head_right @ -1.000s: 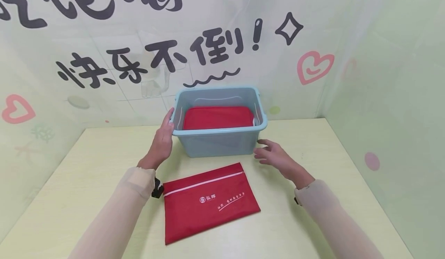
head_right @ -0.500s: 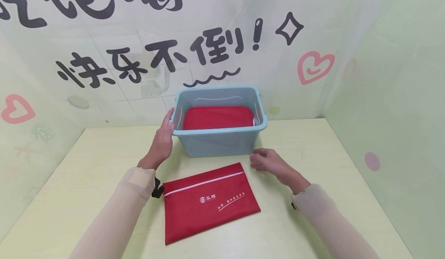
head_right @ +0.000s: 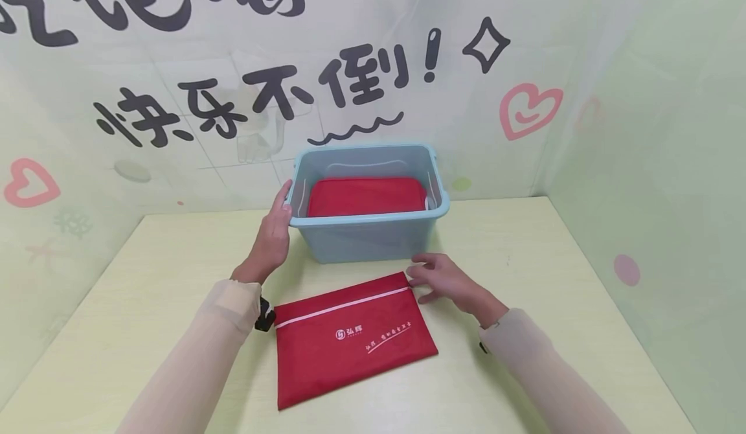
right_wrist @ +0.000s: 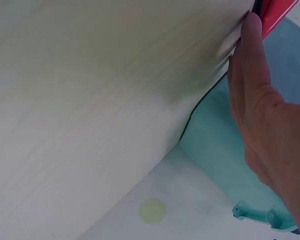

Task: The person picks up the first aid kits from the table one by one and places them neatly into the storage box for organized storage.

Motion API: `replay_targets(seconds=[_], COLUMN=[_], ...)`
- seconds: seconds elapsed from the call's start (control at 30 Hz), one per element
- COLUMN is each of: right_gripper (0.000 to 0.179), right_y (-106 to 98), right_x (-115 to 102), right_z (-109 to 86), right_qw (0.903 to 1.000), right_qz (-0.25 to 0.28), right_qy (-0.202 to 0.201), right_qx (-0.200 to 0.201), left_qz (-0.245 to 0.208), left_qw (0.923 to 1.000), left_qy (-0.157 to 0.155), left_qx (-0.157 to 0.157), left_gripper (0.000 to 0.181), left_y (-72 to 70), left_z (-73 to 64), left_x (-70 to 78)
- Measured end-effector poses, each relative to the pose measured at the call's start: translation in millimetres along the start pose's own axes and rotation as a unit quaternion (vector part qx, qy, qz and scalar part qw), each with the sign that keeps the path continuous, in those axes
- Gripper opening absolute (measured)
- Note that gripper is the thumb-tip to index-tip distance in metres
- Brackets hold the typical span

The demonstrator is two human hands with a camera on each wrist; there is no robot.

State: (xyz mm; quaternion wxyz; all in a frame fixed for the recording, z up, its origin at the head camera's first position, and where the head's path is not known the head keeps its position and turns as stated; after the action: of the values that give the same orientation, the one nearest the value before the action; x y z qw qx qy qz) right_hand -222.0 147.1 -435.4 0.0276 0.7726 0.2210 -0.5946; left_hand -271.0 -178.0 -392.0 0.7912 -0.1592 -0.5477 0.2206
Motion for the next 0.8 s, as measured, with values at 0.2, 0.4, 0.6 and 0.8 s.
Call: replay_targets(seconds=[0.2, 0.4, 0.6, 0.8], right_gripper=[0.062, 0.064, 0.066, 0.075], right_y=[5, 8, 8, 16], right_x=[-2, -2, 0, 2], right_z=[1.1, 2.4, 4.2, 5.3], right_qw=[0.9999, 0.9998, 0.9996, 0.9960], right_qz=[-0.011, -0.022, -0.024, -0.076], right_qy=[0.001, 0.000, 0.000, -0.014], right_qx=[0.002, 0.005, 0.015, 0.044], left_qz=[-0.002, -0.005, -0.003, 0.003], left_qw=[1.0000, 1.0000, 1.0000, 1.0000], left_qy=[-0.001, -0.001, 0.001, -0.004], left_qx=[0.001, 0.000, 0.000, 0.000], left_gripper=[0.059, 0.060, 0.060, 0.059], left_y=[-0.1, 1.0, 1.5, 0.7], left_z=[0.8, 1.2, 1.9, 1.2], left_x=[1.9, 1.4, 0.8, 0.9])
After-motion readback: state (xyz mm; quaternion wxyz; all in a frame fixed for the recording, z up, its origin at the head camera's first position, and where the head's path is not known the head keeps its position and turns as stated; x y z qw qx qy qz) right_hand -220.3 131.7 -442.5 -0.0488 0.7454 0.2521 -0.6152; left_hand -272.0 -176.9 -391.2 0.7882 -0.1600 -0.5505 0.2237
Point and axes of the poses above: each hand's wrist, its own z-axis towards the middle knuckle, its own y-axis out of the palm, x = y × z, the point moved 3 cm from there along z, towards the middle knuckle, and after that the axes turned 6 degrees about x, right-handed, at the moved point
